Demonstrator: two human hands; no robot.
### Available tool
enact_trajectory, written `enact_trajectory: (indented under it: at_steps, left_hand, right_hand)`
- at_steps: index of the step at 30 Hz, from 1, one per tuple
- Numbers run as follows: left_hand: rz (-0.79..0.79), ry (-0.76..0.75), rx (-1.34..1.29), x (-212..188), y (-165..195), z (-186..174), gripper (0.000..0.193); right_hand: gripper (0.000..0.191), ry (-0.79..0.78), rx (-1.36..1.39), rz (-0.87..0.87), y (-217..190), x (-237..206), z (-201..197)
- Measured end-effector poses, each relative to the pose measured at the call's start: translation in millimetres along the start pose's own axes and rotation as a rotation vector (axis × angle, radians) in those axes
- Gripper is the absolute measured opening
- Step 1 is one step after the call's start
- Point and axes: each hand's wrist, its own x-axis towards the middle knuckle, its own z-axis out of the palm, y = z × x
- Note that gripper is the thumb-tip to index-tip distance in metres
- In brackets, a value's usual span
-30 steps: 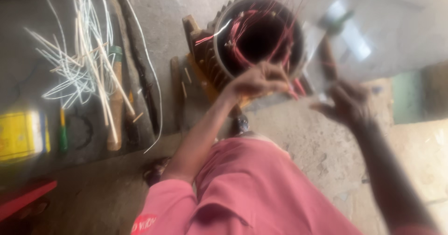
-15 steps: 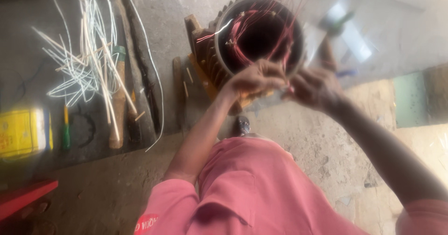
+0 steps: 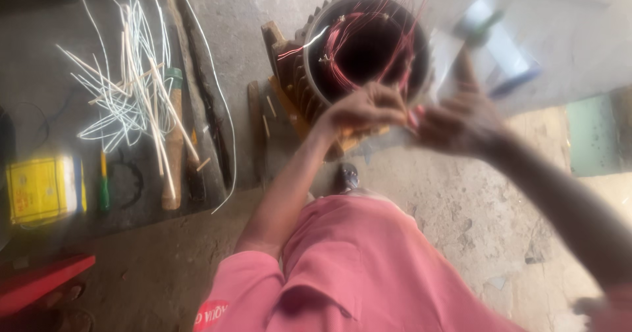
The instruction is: The person works on an electric motor stator on a workbench, pulling and arranging red copper winding wires from the coil slots and using pliers to grip and cut the wire ends. They handle loose wire strands and small tools around the stator throughout the clip.
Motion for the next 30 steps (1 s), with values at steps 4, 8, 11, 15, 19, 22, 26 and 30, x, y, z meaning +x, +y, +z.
enact_trajectory:
  at_steps: [4,8,11,15,19,22,26,30]
  left_hand:
    - [-0.163,0.08,-0.338,-5.5,-0.3,-0.3,0.007]
    - [-0.202,0.088,-0.249,-3.1,1.9,6.0,0.008]
    - [-0.213,0.114,-0.158,-1.8,4.7,7.8,0.01]
    - [-0.124,0.125,0.132,-3.6,2.2,10.5,0.008]
    - [-0.08,0.25,0.118,-5.7,-4.0,16.3,0.011]
    - [-0.028,0.265,0.346,-4.9,-6.2,21.4,0.008]
    - [0.026,0.136,0.391,-3.6,-2.9,18.2,0.011]
    - [-0.215,0.157,-0.011,-3.1,1.1,7.9,0.01]
  right_hand:
    - [0.044,0.664,0.006,-0.211,9.3,-48.1,36.0]
    - [0.048,0.745,0.04,0.014,0.8,-24.2,94.9]
    - [0.04,0.527,0.477,0.534,-35.1,0.7,120.7]
    - [0.027,0.647,1.637,1.222,-85.2,-21.8,122.9]
    - [0.036,1.097,2.142,1.04,-101.6,-29.0,139.3]
    - [0.02,0.937,1.802,1.032,-100.9,-6.0,169.8]
    - [0.034,0.808,1.408,0.992,-99.2,-18.7,186.4]
    - [0.025,0.895,0.667,0.855,-81.2,-49.1,158.4]
